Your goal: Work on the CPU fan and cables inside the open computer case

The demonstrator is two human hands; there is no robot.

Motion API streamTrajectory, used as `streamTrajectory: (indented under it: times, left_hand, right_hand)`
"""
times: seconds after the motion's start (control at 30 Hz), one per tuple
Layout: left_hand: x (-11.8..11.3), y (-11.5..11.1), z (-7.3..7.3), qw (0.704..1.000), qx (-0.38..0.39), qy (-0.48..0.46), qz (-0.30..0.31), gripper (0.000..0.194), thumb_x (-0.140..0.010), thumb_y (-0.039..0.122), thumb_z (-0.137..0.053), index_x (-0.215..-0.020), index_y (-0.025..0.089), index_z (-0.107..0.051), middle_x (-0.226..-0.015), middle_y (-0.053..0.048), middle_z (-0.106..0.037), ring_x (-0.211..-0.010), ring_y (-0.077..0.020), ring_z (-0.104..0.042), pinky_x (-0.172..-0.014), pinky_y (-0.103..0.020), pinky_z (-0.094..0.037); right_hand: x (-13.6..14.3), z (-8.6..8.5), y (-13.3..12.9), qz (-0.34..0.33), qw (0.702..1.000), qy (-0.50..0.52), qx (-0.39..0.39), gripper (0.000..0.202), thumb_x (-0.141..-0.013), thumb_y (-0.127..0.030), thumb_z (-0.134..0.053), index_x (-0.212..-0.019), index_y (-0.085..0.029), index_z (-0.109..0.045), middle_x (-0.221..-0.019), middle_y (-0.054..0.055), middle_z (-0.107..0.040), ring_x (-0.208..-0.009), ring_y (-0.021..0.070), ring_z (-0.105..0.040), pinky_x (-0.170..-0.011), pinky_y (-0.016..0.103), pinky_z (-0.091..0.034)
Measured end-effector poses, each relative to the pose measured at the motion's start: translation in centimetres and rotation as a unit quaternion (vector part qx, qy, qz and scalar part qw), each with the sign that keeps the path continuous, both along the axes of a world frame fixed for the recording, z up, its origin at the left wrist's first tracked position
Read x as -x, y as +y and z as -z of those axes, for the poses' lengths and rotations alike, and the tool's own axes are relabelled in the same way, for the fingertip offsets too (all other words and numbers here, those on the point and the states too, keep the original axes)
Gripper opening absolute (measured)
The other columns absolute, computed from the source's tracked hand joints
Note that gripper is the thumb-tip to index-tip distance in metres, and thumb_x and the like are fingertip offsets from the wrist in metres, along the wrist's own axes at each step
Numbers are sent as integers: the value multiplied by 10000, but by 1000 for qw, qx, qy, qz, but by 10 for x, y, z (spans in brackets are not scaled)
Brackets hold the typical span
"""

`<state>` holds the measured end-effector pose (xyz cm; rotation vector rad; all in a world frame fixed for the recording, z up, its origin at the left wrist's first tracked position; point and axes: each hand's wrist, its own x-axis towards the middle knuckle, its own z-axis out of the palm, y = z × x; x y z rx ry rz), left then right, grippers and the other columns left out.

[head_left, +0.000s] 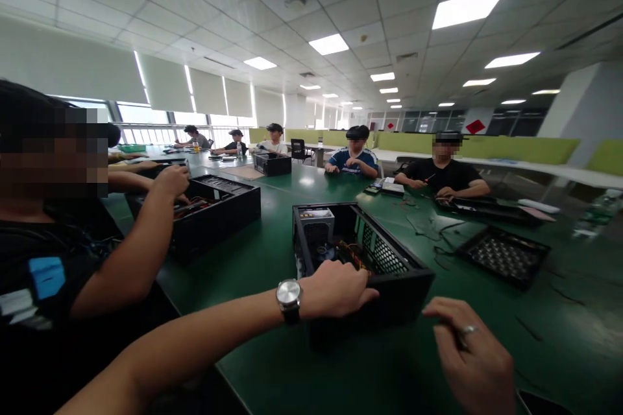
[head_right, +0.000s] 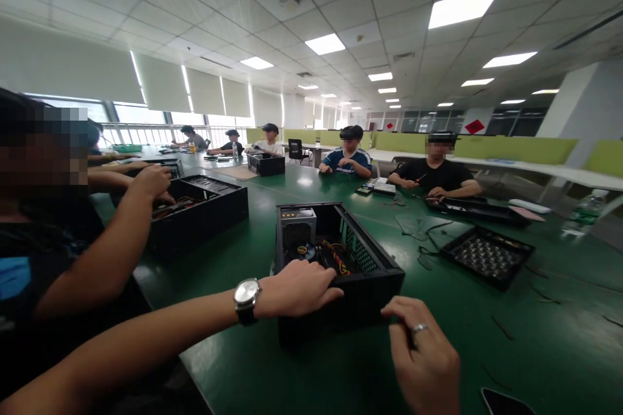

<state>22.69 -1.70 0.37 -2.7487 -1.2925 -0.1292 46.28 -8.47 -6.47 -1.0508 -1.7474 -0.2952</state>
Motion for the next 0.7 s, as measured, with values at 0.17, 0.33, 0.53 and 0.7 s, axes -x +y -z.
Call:
streamTrajectory:
  times: [0.17, 0.33, 0.53, 0.7]
  left_hand:
    - [9, -1, -28, 993, 83, 52, 64, 447, -994, 551, -412, -1230, 240, -630, -1128, -111, -702, -965, -290, -702, -768, -396, -564]
    - [20, 56, 8, 966, 132, 222, -4, 801, -687, 428, -837, -1412, 429, -496, -1437, -122, -519, -1226, -430, -549, -839, -533, -548]
    - [19, 89, 40, 965, 90, 241, 46, 794, -665, 347, -866, -1379, 402, -523, -1347, -146, -557, -1199, -401, -545, -877, -545, -515]
    - [32, 93, 20, 971, 71, 221, 64, 884, -643, 339, -885, -1429, 366, -482, -1297, -158, -578, -1110, -363, -599, -887, -461, -512]
  right_hand:
    - [-4, -35, -11, 13, 995, -6, 99, 133, -909, -250, -483, -904, -255, -615, -944, -4, -655, -772, 156, -622, -690, 277, -447]
    - [-1, -45, -8, -54, 963, -75, 254, 187, -819, -288, -479, -866, -253, -657, -861, 5, -681, -697, 177, -627, -642, 296, -479]
    - [9, -73, 20, -171, 906, -154, 354, 376, -734, -205, -454, -1055, -208, -651, -1101, 78, -677, -1045, 233, -632, -955, 366, -483]
    - [39, -75, 76, -237, 839, -281, 402, 292, -805, -185, -465, -1002, -225, -677, -1002, 47, -706, -938, 213, -655, -851, 315, -500]
